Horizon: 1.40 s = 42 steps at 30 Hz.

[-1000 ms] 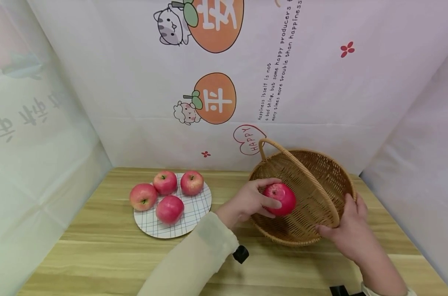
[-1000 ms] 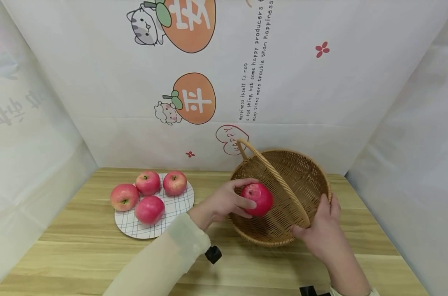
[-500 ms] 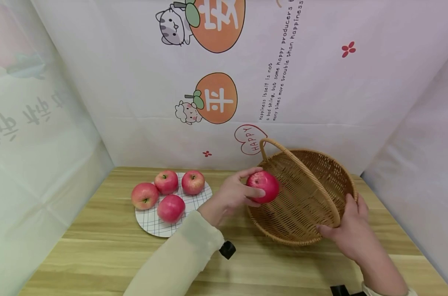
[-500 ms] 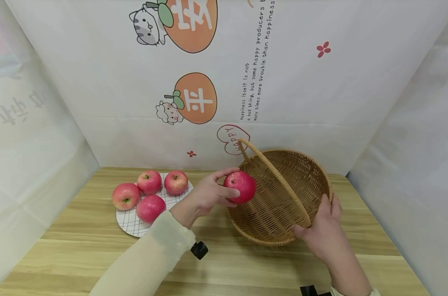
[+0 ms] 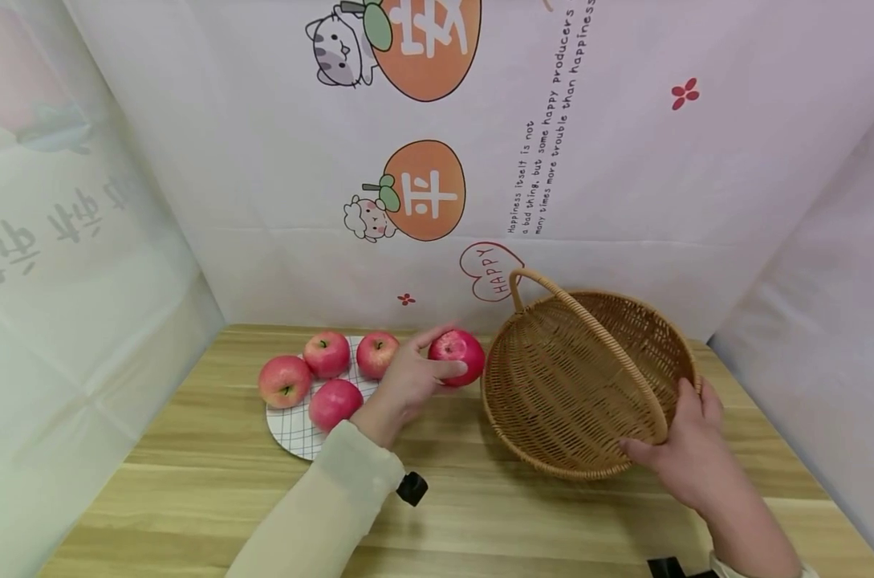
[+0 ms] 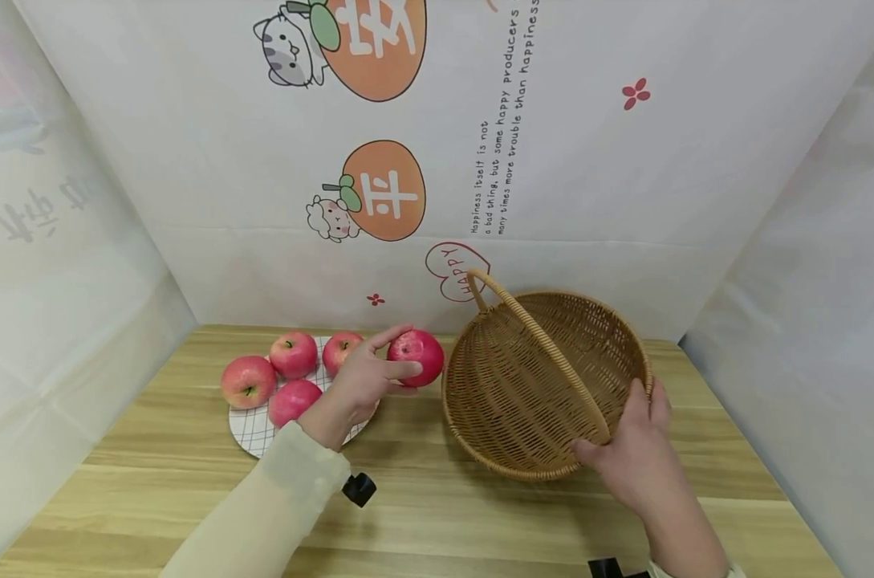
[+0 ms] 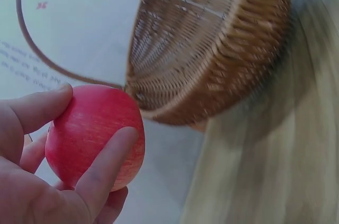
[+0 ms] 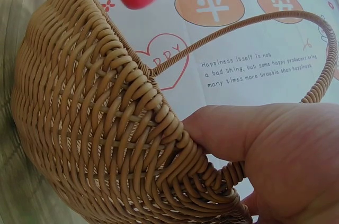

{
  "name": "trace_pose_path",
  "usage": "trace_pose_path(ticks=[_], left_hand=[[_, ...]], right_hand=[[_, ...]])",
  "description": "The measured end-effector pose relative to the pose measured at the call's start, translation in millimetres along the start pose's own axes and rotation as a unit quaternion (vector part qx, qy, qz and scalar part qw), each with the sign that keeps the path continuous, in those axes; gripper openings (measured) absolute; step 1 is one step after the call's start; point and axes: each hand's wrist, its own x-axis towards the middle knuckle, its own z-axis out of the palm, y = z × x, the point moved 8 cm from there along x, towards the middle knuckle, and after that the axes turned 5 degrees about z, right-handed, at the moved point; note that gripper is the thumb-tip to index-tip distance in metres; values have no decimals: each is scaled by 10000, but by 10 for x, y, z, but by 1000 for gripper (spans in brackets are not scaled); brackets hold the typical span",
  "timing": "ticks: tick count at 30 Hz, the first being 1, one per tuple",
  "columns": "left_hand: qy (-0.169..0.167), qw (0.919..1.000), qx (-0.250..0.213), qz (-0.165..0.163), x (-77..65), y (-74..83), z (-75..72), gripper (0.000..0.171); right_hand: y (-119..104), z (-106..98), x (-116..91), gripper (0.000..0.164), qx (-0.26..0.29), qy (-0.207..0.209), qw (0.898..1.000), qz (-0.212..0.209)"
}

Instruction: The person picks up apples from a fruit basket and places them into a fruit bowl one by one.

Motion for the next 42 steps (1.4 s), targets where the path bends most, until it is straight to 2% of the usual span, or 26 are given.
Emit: trace_pose_path(ticks=[7,13,18,29,33,42], left_hand=[[333,9992,-188,-61,2,-188,-266,66],[492,9987,-151,-10,-16,-264,-432,67],[607,9979,-195,-100,-15,-351,-538,66],[837,9958,189,-319,-46,-498,-700,68],[832,9952,345,-395,-86,-501,-738,70],[802,9954,325,-406,-158,-477,-846,68]], right_hand=[[10,-6,-1,128,-2,-5,10000,22],[8,-8,-4,128,20,-4,10000,17],[10,-10,-6,128,40,-5,10000,18],[9,0,-8,127,-14,-12,10000,22],[8,2,-6,127,3,-30,10000,18],[0,-8,-7,127,-36,-17,10000,19]])
